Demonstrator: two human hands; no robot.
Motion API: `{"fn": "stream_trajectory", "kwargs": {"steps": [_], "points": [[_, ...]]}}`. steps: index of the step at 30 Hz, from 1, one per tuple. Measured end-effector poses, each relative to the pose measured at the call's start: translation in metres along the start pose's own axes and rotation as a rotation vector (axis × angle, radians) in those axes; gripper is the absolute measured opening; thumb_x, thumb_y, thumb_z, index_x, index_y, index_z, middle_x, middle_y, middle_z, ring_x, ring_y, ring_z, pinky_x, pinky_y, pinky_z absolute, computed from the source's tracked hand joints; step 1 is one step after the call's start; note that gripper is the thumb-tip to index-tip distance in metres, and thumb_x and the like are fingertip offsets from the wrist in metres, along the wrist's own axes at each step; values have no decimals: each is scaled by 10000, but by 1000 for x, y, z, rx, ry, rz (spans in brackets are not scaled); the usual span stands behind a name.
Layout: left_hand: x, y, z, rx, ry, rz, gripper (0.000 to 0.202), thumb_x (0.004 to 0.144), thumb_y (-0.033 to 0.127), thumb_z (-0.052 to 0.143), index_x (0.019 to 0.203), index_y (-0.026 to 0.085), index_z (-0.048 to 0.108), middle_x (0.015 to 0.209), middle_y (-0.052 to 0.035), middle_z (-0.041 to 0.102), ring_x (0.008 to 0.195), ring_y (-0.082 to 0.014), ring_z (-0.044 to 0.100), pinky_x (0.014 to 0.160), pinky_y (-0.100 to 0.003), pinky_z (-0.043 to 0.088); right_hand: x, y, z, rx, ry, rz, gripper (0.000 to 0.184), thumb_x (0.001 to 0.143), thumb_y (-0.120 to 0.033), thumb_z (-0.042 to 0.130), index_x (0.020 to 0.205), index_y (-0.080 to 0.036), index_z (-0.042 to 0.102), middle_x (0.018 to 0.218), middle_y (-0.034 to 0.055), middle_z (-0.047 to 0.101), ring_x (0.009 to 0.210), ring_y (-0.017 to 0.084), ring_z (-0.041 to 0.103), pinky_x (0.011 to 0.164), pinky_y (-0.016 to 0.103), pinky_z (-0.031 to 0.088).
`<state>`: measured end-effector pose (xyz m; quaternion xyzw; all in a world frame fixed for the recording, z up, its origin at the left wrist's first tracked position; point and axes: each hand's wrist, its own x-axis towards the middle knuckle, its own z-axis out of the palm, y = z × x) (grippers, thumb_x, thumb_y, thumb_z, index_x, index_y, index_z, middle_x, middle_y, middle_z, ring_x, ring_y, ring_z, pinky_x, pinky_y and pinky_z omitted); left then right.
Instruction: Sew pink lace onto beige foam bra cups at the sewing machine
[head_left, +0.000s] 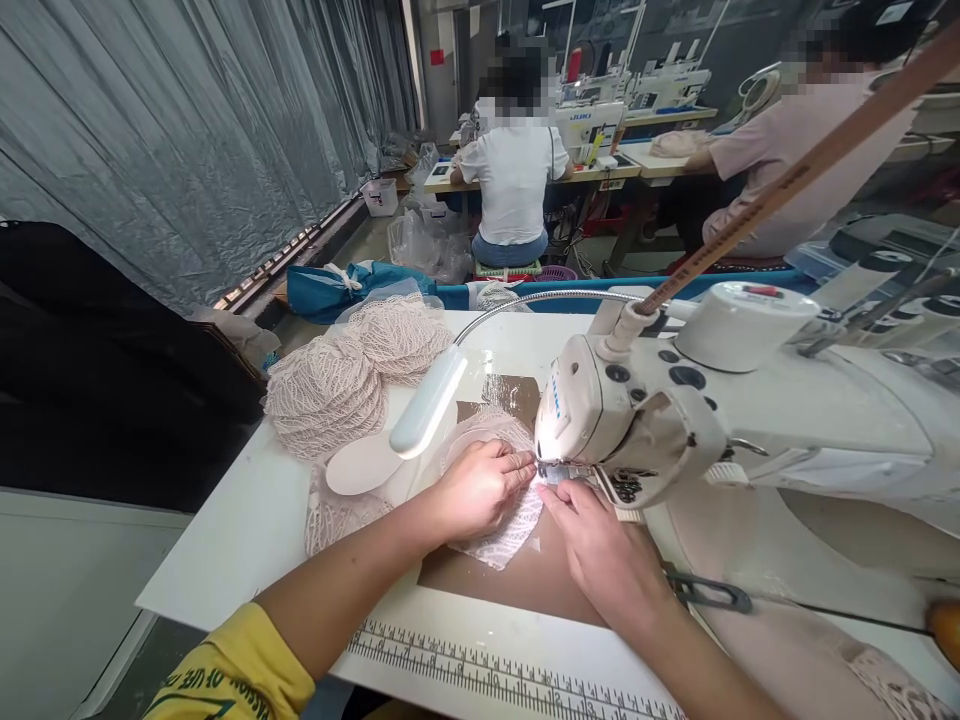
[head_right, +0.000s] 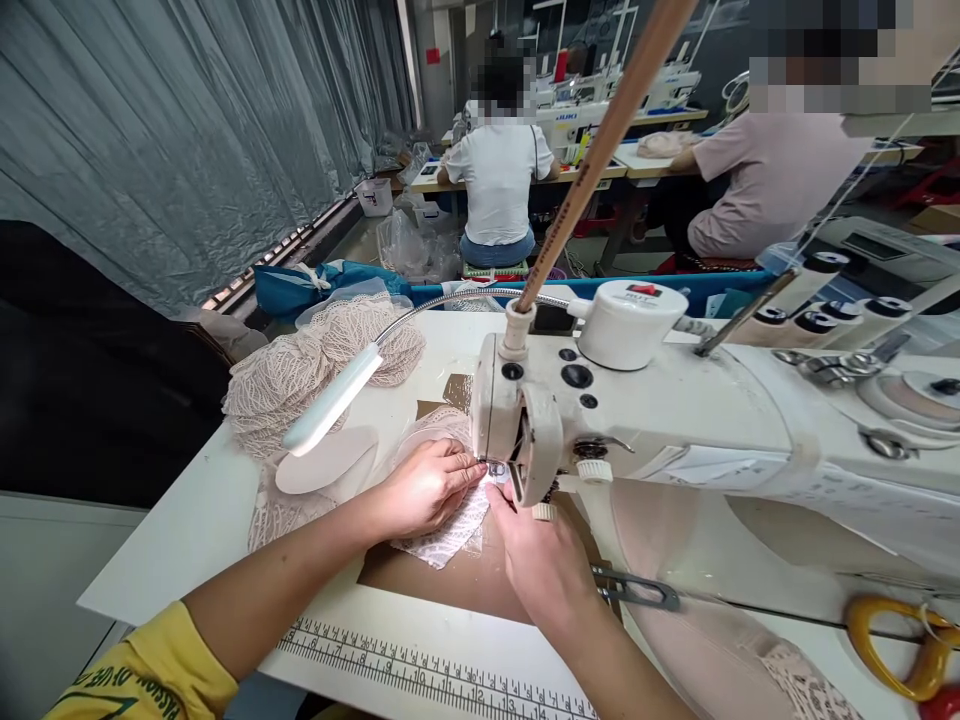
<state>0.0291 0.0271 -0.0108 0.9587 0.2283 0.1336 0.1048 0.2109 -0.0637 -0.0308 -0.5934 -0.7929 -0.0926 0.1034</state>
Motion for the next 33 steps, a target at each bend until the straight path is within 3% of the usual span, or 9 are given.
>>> {"fn": "stream_trajectory", "kwargs": {"steps": [5,10,15,19,23,27,29,31,33], "points": [[1,-1,4,42,39,-55,363,899,211,446,1206,121,616,1201,-135,645,962,-256,549,782,-394,473,-2,-1,1,-10,-5,17,517,775,3,456,1192,-218,668,1071,70,696,785,196,640,598,281,514],[-6,-1,7,83,75,-74,408,907,266,424,1267,127,555,1328,-137,553,1178,-310,477,915,-471,436,-1,-3,-2,-5,-12,24,489,794,-3,444,1184,-191,671,1057,74,702,769,203,642,581,292,516],[-9,5,4,147,59,-128,423,904,273,418,1300,149,504,1364,-119,511,1228,-339,432,945,-500,406,1,-2,-1,16,104,4,395,872,-57,409,1123,-160,696,988,75,719,679,180,650,544,288,492],[-22,18,-14,148,-6,-266,387,872,259,478,1236,139,531,1296,-139,548,1164,-330,475,910,-487,434,0,2,2,47,199,-85,361,913,-98,380,1093,-102,692,942,98,713,710,190,668,597,302,512],[-66,28,-39,52,68,-323,350,867,324,548,1182,172,554,1292,-105,556,1184,-277,483,985,-435,423,-1,6,5,60,256,-156,356,915,-121,369,1065,-87,690,932,110,706,773,211,676,639,320,530],[-132,17,-47,59,284,-607,533,882,431,537,1324,146,454,1359,-142,506,1258,-288,444,1047,-482,377,-2,6,6,109,228,-132,357,909,-149,365,1049,-150,694,916,94,706,773,214,682,653,336,538],[-164,5,-46,76,322,-737,443,895,409,505,1234,126,536,1281,-154,564,1214,-303,481,1037,-520,366,-2,7,4,192,188,-111,345,917,-194,374,1062,-184,687,961,85,708,831,219,687,693,341,546],[-193,-3,-48,38,394,-812,320,918,338,440,1094,138,616,1193,-134,613,1158,-279,517,1023,-492,378,-3,9,-2,311,143,-104,324,924,-268,404,1094,-207,673,1038,78,705,924,226,680,759,344,555],[-215,-2,-53,-142,485,-875,293,920,328,416,968,153,646,1068,-103,651,1042,-243,567,955,-429,434,-6,11,-12,445,95,-86,314,909,-346,457,1110,-235,671,1109,75,694,1014,247,659,807,355,560]]}}
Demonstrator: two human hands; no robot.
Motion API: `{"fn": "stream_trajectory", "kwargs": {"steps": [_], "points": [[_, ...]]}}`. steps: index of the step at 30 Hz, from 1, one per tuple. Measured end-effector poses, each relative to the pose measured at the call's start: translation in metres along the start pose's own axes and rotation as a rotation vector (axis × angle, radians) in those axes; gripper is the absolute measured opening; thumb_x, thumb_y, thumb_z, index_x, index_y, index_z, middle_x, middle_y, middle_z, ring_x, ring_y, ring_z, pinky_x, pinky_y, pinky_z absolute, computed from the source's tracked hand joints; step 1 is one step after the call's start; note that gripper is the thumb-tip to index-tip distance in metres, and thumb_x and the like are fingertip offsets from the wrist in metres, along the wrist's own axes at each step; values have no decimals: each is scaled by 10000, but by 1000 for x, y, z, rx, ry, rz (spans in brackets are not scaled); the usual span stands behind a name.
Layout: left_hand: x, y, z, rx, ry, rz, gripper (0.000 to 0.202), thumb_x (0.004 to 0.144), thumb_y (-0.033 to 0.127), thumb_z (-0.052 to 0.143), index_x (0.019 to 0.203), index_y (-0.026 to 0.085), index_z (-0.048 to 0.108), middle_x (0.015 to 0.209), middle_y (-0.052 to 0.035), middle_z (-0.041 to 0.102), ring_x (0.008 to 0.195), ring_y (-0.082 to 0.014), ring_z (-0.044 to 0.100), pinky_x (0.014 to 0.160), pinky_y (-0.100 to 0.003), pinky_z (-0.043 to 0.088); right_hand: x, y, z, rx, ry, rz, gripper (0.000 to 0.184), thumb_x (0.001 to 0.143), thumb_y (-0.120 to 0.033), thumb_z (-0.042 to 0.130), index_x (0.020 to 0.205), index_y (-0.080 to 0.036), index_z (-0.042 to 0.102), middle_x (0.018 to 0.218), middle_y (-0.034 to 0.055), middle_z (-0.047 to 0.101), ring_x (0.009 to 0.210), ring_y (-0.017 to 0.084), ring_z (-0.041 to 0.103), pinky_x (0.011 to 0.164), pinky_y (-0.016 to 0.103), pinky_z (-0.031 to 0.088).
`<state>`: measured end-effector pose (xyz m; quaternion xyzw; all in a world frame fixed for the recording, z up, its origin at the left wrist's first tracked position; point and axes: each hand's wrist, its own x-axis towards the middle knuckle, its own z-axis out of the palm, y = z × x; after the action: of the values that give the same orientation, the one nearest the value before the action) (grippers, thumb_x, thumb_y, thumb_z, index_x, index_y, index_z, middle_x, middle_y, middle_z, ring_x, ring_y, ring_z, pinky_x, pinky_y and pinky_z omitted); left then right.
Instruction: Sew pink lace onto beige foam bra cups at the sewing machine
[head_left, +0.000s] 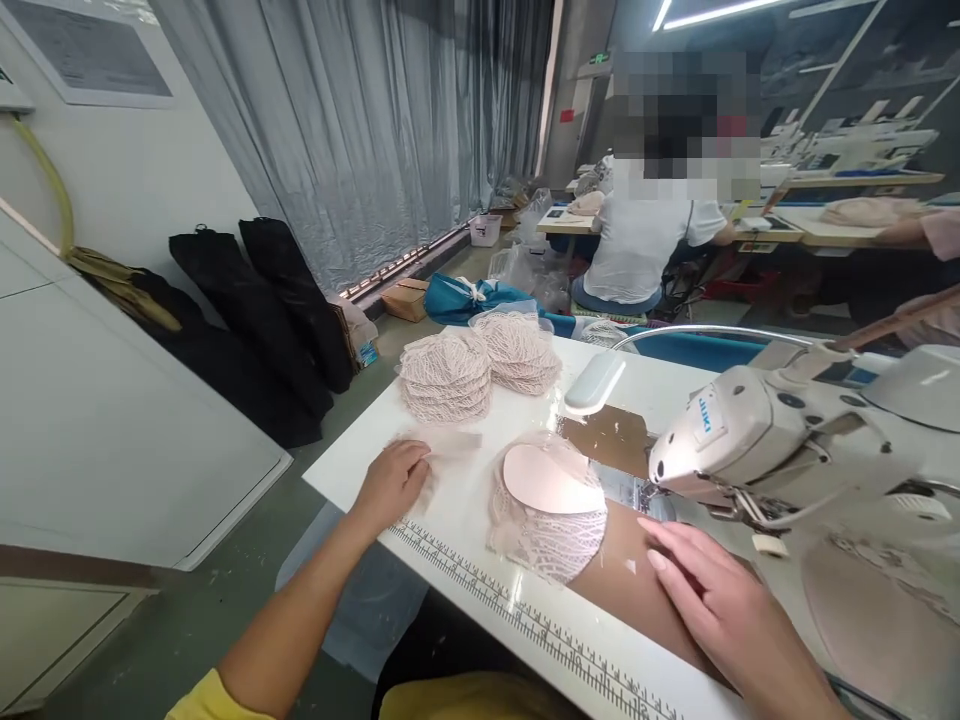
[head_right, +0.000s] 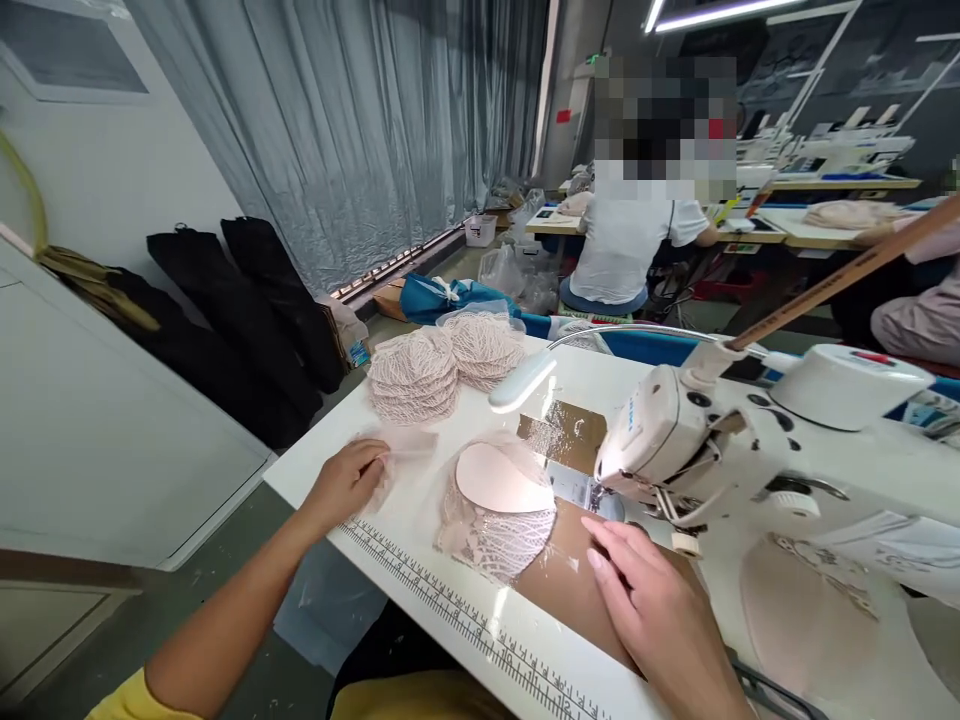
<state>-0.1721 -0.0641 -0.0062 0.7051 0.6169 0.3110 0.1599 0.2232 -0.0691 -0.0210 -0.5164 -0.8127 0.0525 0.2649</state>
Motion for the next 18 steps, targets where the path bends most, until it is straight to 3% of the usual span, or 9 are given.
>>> {"fn": "stream_trajectory", "kwargs": {"steps": [2,5,8,10,12,15,18], "points": [[-13,1,-13,-331,-58,-140,290,898,385,466,878,151,636,900,-69,655,857,-203,595,811,-353,488,-3,-8,-10,162,-76,53,323,874,-405,527,1131,-271,670,1171,76,675,1054,270,645,803,361,574],[-30,23,-20,-756,-208,-265,300,832,436,587,826,137,605,735,-26,598,668,-151,558,652,-275,473,-7,-35,-19,494,-211,159,499,827,-466,599,1295,-297,564,1308,98,596,1086,283,632,808,364,581],[-38,57,-8,-957,-403,-253,309,799,442,646,835,139,596,710,-12,563,658,-142,533,642,-262,445,-7,-77,-14,851,-330,225,799,784,-547,631,1467,-263,331,1437,141,467,1229,298,532,961,430,498],[-38,78,6,-1010,-514,-182,348,824,482,614,833,135,593,710,-11,536,652,-126,487,620,-241,404,-4,-103,-6,1062,-251,292,935,720,-631,645,1482,-218,294,1466,170,421,1268,322,488,978,460,473],[-35,97,20,-963,-538,-52,406,864,529,543,826,127,587,710,-7,495,638,-108,424,592,-222,352,-2,-117,2,1122,-132,444,804,750,-580,638,1418,-197,406,1376,164,526,1230,311,521,948,450,486],[-30,117,38,-899,-535,110,437,892,550,475,834,127,569,701,4,442,631,-103,374,579,-221,314,-5,-114,8,1148,11,602,478,749,-424,668,1155,-176,628,1098,107,695,1033,290,627,823,398,533],[-28,133,56,-911,-564,88,420,872,537,506,745,137,521,660,22,397,608,-95,346,560,-218,288,-19,-101,7,1158,162,655,253,792,-356,575,956,-199,686,909,58,726,881,264,654,708,358,542]]}}
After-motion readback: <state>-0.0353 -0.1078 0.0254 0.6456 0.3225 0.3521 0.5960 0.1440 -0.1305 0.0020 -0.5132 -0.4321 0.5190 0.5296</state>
